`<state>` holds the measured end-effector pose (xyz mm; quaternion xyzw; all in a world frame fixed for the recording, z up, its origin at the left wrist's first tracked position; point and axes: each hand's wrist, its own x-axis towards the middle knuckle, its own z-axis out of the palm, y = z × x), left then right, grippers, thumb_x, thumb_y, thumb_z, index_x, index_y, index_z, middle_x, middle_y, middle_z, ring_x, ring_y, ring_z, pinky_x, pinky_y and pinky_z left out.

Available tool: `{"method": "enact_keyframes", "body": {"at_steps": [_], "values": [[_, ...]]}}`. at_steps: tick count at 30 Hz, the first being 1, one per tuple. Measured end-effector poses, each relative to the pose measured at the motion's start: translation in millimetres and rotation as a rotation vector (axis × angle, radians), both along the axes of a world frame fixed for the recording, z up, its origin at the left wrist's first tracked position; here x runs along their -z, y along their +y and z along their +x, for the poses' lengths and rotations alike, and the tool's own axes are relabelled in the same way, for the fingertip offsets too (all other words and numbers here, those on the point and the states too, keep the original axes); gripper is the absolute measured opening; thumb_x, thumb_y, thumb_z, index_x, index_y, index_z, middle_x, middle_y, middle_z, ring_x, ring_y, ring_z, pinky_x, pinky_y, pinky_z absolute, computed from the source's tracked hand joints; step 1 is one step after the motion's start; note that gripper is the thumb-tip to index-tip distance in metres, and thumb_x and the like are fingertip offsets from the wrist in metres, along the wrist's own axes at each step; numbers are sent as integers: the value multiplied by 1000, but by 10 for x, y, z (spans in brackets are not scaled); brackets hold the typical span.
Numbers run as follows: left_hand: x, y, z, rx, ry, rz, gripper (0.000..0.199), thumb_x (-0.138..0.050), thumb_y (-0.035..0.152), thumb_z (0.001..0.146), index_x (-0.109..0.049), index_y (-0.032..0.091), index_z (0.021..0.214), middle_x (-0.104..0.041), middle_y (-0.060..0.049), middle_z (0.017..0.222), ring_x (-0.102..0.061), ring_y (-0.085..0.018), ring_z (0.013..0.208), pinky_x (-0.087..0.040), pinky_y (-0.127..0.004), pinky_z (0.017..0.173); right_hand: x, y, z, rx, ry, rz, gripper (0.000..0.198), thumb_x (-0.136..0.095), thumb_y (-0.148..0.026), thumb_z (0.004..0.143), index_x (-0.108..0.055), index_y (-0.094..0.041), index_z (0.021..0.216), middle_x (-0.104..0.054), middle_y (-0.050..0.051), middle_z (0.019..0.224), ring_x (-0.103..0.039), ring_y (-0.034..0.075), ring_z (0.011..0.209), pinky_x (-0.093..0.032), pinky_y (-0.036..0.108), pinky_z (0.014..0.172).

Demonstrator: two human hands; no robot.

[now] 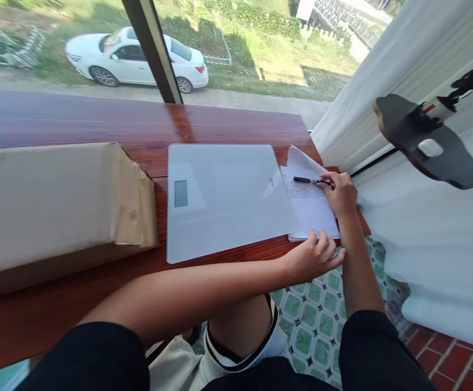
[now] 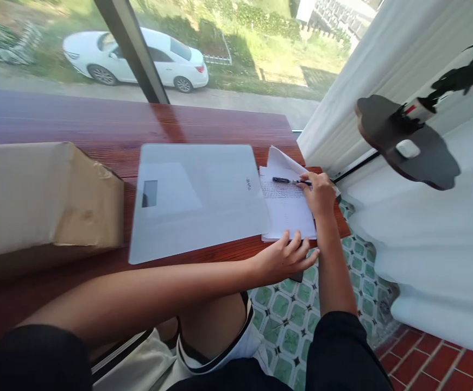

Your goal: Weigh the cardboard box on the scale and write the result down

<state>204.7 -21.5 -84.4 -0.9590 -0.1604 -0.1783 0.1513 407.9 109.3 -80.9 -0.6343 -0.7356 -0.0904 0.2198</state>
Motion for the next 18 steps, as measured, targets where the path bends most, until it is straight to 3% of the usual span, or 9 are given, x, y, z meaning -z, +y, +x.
{"method": "enact_keyframes", "body": {"at_steps": [3, 6, 10, 13, 15, 18], "values": [[-28, 5, -20, 4, 29, -19, 50, -35, 23, 98, -46, 19, 147, -63, -16, 134, -64, -29, 119, -54, -46, 91, 9, -1, 5, -55, -114, 65, 31, -55, -28, 99, -71, -25, 125, -69, 7, 105, -56, 24, 97, -44, 35, 85], [-32, 9, -22, 11, 32, -10, 51, -32, 24, 98, -44, 19, 148, -62, -15, 136, -63, -30, 121, -55, -47, 92, 2, -11, -32, -42, -195, 140, 28, -48, -23, 101, -74, -21, 113, -66, 9, 105, -56, 23, 94, -44, 36, 85], [2, 8, -6, 16, 40, 0, 51, -35, 25, 97, -45, 17, 147, -62, -17, 136, -63, -31, 121, -56, -48, 90, -77, -58, -116, -74, -16, 288, 24, -46, -33, 104, -62, -16, 101, -60, 12, 105, -57, 21, 95, -46, 33, 82], [33, 5, 4, 7, 16, 8, 51, -37, 25, 97, -46, 18, 147, -63, -17, 135, -63, -30, 120, -55, -48, 91, -177, -117, -131, -21, 154, 368, 31, -55, -43, 98, -48, -19, 82, -53, 5, 79, -50, 16, 71, -44, 30, 69], [46, 5, 9, 7, 7, 0, 50, -39, 26, 97, -46, 19, 146, -63, -17, 134, -63, -30, 120, -55, -48, 92, -226, -155, -89, -2, 257, 342, 36, -60, -46, 93, -42, -20, 75, -48, 1, 67, -45, 13, 61, -42, 29, 62], [52, 8, 11, 15, 0, -10, 50, -41, 27, 97, -47, 18, 145, -63, -18, 133, -63, -29, 119, -54, -48, 91, -221, -197, 35, -90, 606, 124, 29, -54, -48, 94, -52, -20, 89, -51, -1, 61, -50, 14, 54, -43, 28, 54]]}}
